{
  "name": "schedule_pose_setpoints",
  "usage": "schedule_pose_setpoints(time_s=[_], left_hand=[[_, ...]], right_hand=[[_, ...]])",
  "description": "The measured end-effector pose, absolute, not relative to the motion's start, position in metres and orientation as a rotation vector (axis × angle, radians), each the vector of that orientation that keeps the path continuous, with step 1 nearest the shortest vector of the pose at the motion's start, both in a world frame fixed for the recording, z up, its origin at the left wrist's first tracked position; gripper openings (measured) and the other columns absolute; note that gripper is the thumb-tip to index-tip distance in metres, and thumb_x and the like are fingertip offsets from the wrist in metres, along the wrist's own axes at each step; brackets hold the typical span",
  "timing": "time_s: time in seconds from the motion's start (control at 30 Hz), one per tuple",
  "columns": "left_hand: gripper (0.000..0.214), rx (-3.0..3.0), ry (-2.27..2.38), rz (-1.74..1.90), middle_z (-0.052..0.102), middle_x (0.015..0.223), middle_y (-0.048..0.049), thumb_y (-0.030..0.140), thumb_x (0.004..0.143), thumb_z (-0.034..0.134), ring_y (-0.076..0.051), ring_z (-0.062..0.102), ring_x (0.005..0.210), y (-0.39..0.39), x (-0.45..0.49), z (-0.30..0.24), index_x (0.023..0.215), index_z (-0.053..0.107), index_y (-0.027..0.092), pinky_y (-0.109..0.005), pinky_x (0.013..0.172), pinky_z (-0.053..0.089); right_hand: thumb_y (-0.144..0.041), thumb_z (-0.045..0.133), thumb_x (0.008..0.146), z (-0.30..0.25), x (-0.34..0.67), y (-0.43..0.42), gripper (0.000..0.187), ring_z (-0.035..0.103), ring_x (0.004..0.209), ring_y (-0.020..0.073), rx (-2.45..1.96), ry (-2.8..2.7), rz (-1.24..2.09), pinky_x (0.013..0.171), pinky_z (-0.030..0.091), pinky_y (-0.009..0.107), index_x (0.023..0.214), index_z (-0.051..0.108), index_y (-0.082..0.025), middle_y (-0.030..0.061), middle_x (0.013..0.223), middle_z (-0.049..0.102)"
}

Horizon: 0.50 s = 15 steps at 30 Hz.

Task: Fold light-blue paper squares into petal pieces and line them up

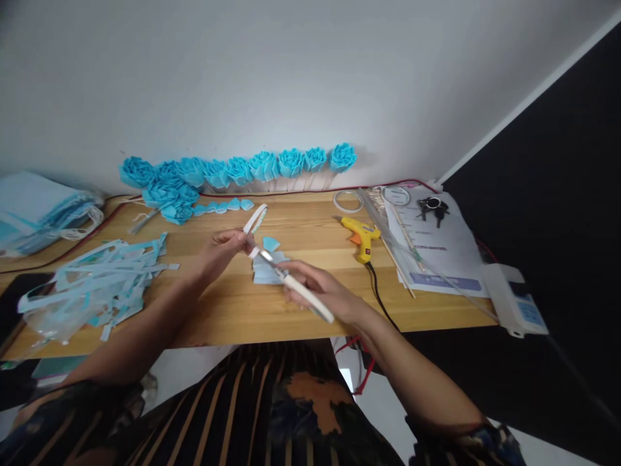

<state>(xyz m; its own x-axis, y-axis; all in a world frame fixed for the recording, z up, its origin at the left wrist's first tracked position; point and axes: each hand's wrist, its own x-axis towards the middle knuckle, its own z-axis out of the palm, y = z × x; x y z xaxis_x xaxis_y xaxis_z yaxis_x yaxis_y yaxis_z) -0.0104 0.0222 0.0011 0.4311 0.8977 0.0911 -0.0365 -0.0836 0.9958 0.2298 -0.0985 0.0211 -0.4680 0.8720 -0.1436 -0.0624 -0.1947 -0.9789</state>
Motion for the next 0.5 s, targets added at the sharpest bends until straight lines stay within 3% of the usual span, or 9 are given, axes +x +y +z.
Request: schedule_pose_setpoints(time_s=[0.2, 0.3, 0.4, 0.5], left_hand=[[0.017, 2.023, 0.922, 0.893, 0.066, 0.077, -0.0040, 0.034, 0.081, 0.068, -0.017, 0.056, 0.075, 0.059, 0.029, 0.004, 0.077, 0.075, 0.019, -0.027, 0.072, 0.040], [0.017, 2.226, 0.914, 0.831, 0.068, 0.090, -0.0089, 0.028, 0.084, 0.064, -0.022, 0.059, 0.087, 0.074, 0.060, -0.004, 0.086, 0.077, 0.017, -0.031, 0.083, 0.042], [0.028, 2.348, 0.964, 0.845, 0.065, 0.118, -0.0133, 0.026, 0.081, 0.066, -0.029, 0.056, 0.109, 0.069, 0.078, -0.002, 0.107, 0.074, 0.018, -0.038, 0.096, 0.039], [0.027, 2.202, 0.934, 0.884, 0.067, 0.114, -0.0107, 0.034, 0.089, 0.058, -0.027, 0.057, 0.107, 0.046, 0.081, 0.009, 0.105, 0.074, 0.019, -0.036, 0.093, 0.041]], right_hand=[[-0.045, 0.065, 0.088, 0.000, 0.269, -0.106, 0.047, 0.061, 0.069, 0.0141, -1.061, -0.939, 1.672, 0.054, 0.047, 0.023, 0.126, 0.058, -0.018, 0.0076, 0.091, 0.071], [-0.046, 0.066, 0.088, -0.003, 0.272, -0.109, 0.049, 0.063, 0.069, 0.0142, -1.063, -0.905, 1.669, 0.055, 0.048, 0.023, 0.127, 0.059, -0.017, 0.0085, 0.092, 0.073], [-0.045, 0.069, 0.085, -0.001, 0.275, -0.115, 0.048, 0.065, 0.071, 0.0150, -1.069, -0.886, 1.659, 0.056, 0.050, 0.024, 0.125, 0.062, -0.018, 0.0088, 0.096, 0.073], [-0.043, 0.074, 0.083, -0.001, 0.280, -0.119, 0.048, 0.064, 0.070, 0.0146, -1.079, -0.872, 1.634, 0.058, 0.050, 0.025, 0.123, 0.063, -0.019, 0.0073, 0.094, 0.071]])
